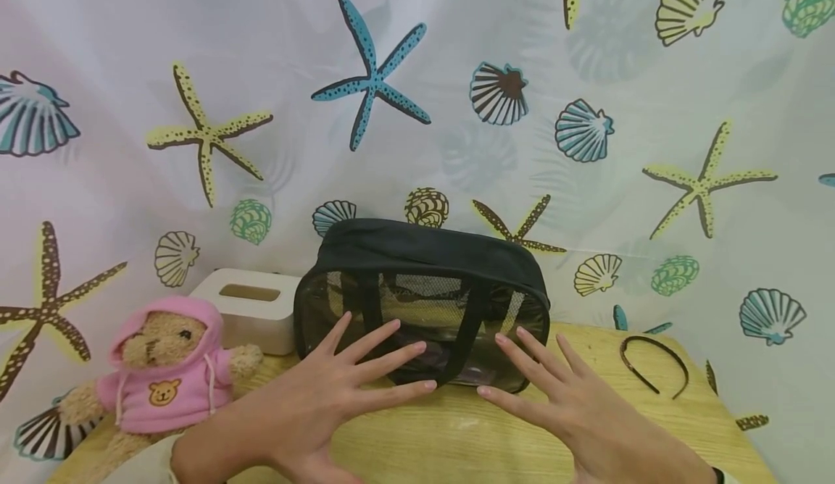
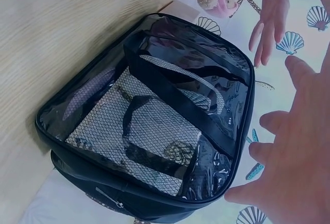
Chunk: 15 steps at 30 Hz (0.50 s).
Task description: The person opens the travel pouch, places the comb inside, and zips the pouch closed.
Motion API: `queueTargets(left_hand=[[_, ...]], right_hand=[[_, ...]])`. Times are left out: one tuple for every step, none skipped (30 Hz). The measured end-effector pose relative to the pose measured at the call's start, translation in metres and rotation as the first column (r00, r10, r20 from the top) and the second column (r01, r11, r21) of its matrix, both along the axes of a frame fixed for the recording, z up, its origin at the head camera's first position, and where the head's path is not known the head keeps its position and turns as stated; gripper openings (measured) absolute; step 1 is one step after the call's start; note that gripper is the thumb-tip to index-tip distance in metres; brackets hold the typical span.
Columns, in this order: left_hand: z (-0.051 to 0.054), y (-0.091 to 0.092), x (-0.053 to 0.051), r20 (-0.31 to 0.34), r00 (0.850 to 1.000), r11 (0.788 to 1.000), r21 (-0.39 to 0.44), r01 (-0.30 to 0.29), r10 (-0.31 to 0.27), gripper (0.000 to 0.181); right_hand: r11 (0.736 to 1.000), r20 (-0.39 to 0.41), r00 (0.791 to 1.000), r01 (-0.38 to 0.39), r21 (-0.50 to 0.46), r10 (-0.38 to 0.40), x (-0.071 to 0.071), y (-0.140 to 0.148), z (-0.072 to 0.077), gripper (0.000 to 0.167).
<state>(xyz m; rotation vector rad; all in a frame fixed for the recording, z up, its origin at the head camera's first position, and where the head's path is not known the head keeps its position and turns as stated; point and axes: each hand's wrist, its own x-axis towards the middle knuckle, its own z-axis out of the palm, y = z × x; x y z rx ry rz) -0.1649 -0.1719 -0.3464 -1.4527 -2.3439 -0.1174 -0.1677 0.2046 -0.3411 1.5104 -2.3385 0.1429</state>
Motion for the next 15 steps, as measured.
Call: queueTargets(left_hand=[[-0.0001,-0.0006,0.0000,0.005,1.000,1.000,0.001,-0.006,0.006,0.094],[-0.0002,-0.0010,-0.0002,0.009,1.000,1.000,0.004,-0.010,0.010,0.095],[-0.0004,-0.0012,-0.0001,0.011,1.000,1.000,0.006,-0.014,0.014,0.096],[-0.0005,-0.0013,-0.0001,0.014,1.000,1.000,0.007,-0.016,0.016,0.097],[-0.0007,-0.0013,-0.0001,0.015,1.000,1.000,0.007,-0.016,0.016,0.096],[-0.0009,-0.0012,-0.0001,0.016,1.000,1.000,0.007,-0.013,0.013,0.096],[-0.0011,-0.0010,-0.0002,0.016,1.000,1.000,0.008,-0.009,0.009,0.096],[-0.0013,-0.0008,-0.0005,0.016,1.000,1.000,0.008,-0.005,0.005,0.095],[-0.0015,-0.0006,-0.0006,0.014,1.000,1.000,0.006,-0.003,0.003,0.095],[-0.0017,-0.0004,-0.0008,0.010,1.000,1.000,0.006,0.000,0.000,0.095],[-0.0020,-0.0003,-0.0011,0.005,1.000,1.000,0.007,0.002,-0.002,0.095],[-0.0023,-0.0002,-0.0014,-0.002,1.000,1.000,0.007,0.002,-0.002,0.095],[-0.0024,-0.0002,-0.0018,-0.009,1.000,1.000,0.006,0.002,-0.002,0.096],[-0.0025,-0.0002,-0.0020,-0.014,1.000,1.000,0.006,0.000,0.000,0.096],[-0.0025,-0.0002,-0.0021,-0.019,1.000,1.000,0.005,-0.001,0.001,0.096]], right_hand=[[1.000,-0.004,1.000,0.001,0.001,-0.001,-0.0003,0.0000,-0.0006,0.103],[1.000,-0.002,1.000,0.006,0.004,-0.006,-0.0007,-0.0001,-0.0013,0.102],[1.000,-0.006,1.000,0.005,0.004,-0.005,-0.0010,-0.0001,-0.0017,0.103],[1.000,-0.005,1.000,0.009,0.008,-0.009,-0.0012,-0.0001,-0.0021,0.102],[1.000,-0.004,1.000,0.006,0.008,-0.006,-0.0016,0.0000,-0.0024,0.102],[1.000,-0.006,1.000,0.007,0.009,-0.007,-0.0016,0.0000,-0.0025,0.102],[1.000,-0.008,1.000,0.007,0.011,-0.007,-0.0019,-0.0001,-0.0026,0.102],[1.000,-0.010,1.000,0.008,0.012,-0.008,-0.0019,0.0000,-0.0027,0.102],[1.000,-0.011,1.000,0.009,0.015,-0.008,-0.0019,-0.0001,-0.0029,0.101],[1.000,-0.011,1.000,0.010,0.017,-0.010,-0.0019,-0.0002,-0.0030,0.100],[1.000,-0.012,1.000,0.011,0.018,-0.011,-0.0019,-0.0003,-0.0031,0.100],[1.000,-0.013,1.000,0.012,0.019,-0.012,-0.0018,-0.0004,-0.0033,0.100],[1.000,-0.018,1.000,0.012,0.018,-0.011,-0.0018,-0.0005,-0.0035,0.099],[1.000,-0.019,1.000,0.011,0.017,-0.011,-0.0020,-0.0005,-0.0037,0.100],[1.000,-0.020,1.000,0.012,0.017,-0.012,-0.0020,-0.0006,-0.0038,0.099]])
